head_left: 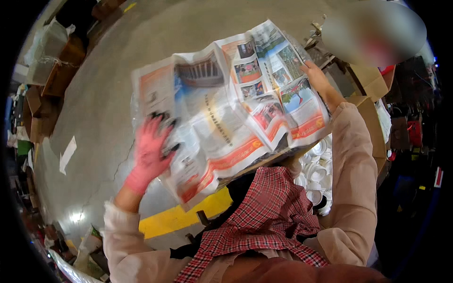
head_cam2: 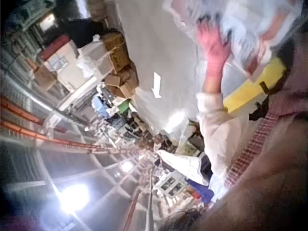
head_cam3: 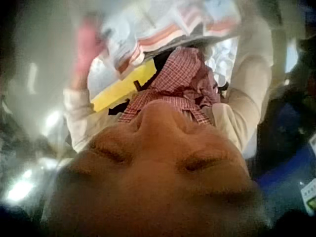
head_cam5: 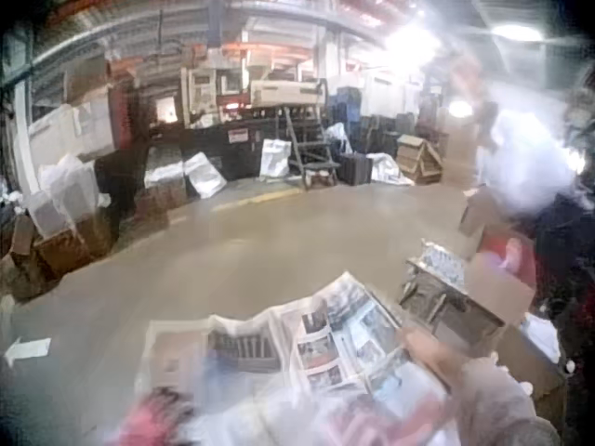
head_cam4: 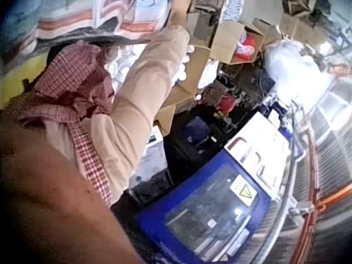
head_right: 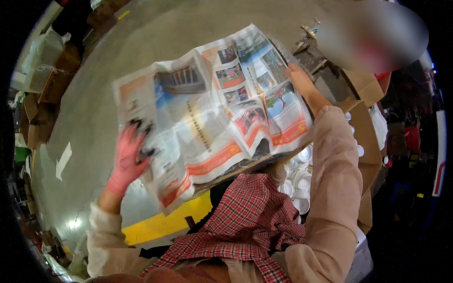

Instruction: The person repeatedly picks white plastic cups and black lids from separate boxes, presses the lids onto the cups, and places the assembled units into a larger bin. The person also briefly handles printed paper sheets and places them into the bin.

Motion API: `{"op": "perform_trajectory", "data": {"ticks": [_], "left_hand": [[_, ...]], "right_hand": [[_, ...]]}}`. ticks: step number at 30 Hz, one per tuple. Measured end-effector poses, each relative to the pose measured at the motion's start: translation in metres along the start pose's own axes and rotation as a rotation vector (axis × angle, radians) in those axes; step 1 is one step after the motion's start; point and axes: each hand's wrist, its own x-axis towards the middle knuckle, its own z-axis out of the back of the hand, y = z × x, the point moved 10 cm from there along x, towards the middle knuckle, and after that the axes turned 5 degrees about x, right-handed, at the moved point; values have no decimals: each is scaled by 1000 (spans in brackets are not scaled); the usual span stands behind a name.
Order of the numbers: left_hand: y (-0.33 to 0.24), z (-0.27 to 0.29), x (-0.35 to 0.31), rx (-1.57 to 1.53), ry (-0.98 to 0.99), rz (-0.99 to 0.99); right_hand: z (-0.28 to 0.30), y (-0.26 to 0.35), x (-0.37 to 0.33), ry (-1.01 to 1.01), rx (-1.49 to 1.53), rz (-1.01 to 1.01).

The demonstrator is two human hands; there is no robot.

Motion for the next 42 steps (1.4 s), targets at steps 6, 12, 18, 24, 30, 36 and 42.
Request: {"op": "perform_trajectory", "data": {"ticks": [6, 12, 18, 24, 30, 36, 42], "left_hand": [[22, -275, -4, 217, 890, 53], [43, -416, -73, 68, 1205, -9], [-36, -283, 36, -11, 674, 86], [-44, -374, 40, -32, 632, -91], [112, -310, 54, 85, 233, 558], [212, -408, 5, -268, 207, 1091], [103, -301, 99, 203, 218, 507]], "right_hand": [[-88, 17, 29, 165, -84, 55], [-181, -1, 22, 336, -134, -181], [-146, 145, 16, 532, -93, -24], [-247, 117, -54, 893, -323, 315], [-261, 84, -16, 779, 54, -150], [-268, -11, 46, 386, 102, -421], [-197, 73, 61, 501, -126, -263]]}}
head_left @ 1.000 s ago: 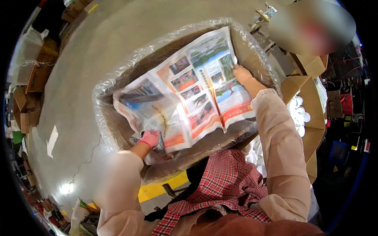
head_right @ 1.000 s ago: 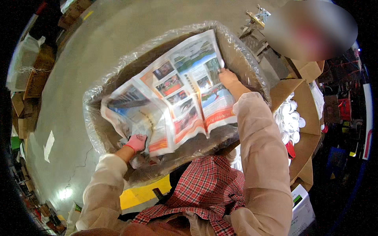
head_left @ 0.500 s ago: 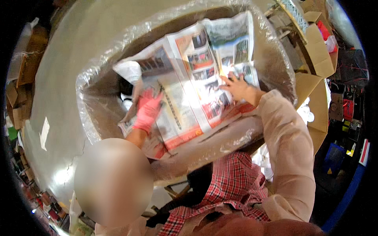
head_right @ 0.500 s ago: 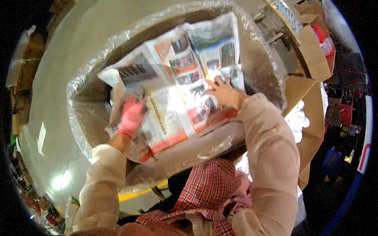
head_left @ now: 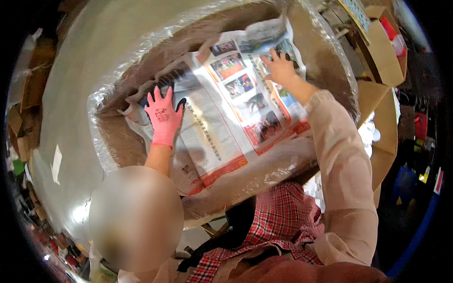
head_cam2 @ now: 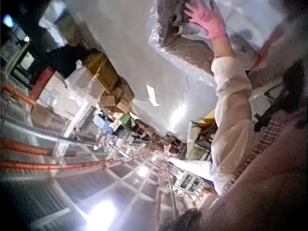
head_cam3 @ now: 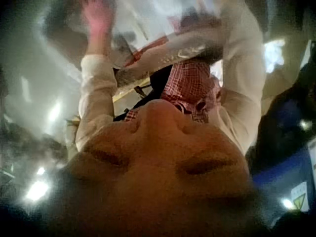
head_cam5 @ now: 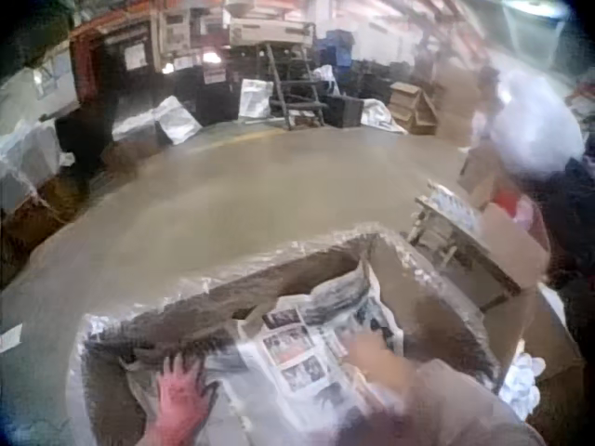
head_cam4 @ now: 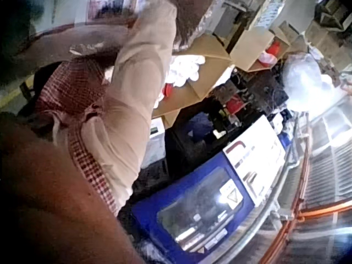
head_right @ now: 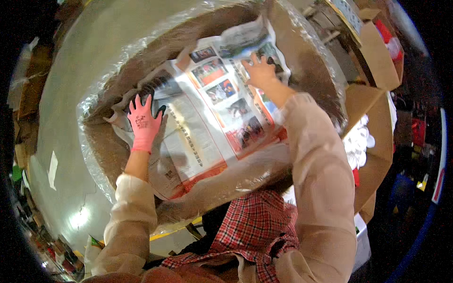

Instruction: The person repeatedly picks white plastic cups and black lids from separate boxes, presses the lids onto the cups, and places the assembled units into a larger bin. The person also briefly handles printed paper sheets and places them into the bin.

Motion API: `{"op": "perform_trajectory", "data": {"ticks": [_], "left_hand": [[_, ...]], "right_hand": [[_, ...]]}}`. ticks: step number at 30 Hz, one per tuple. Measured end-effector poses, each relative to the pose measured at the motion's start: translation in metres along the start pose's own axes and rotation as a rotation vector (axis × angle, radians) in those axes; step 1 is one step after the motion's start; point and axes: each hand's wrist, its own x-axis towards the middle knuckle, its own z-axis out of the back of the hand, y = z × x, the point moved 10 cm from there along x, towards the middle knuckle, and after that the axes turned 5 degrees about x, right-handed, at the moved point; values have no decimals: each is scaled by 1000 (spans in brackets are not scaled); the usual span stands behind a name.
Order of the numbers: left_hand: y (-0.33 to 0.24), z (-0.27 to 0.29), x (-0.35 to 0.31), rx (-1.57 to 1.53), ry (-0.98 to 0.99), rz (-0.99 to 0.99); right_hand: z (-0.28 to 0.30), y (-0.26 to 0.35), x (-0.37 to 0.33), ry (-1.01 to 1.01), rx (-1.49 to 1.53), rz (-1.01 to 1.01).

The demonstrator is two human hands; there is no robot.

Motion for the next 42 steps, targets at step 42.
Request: {"op": "perform_trajectory", "data": {"ticks": [42], "left_hand": [[-160, 9, 35, -239, -182, -645]], "right_hand": [[-75, -64, 38, 46, 338, -12]]}}
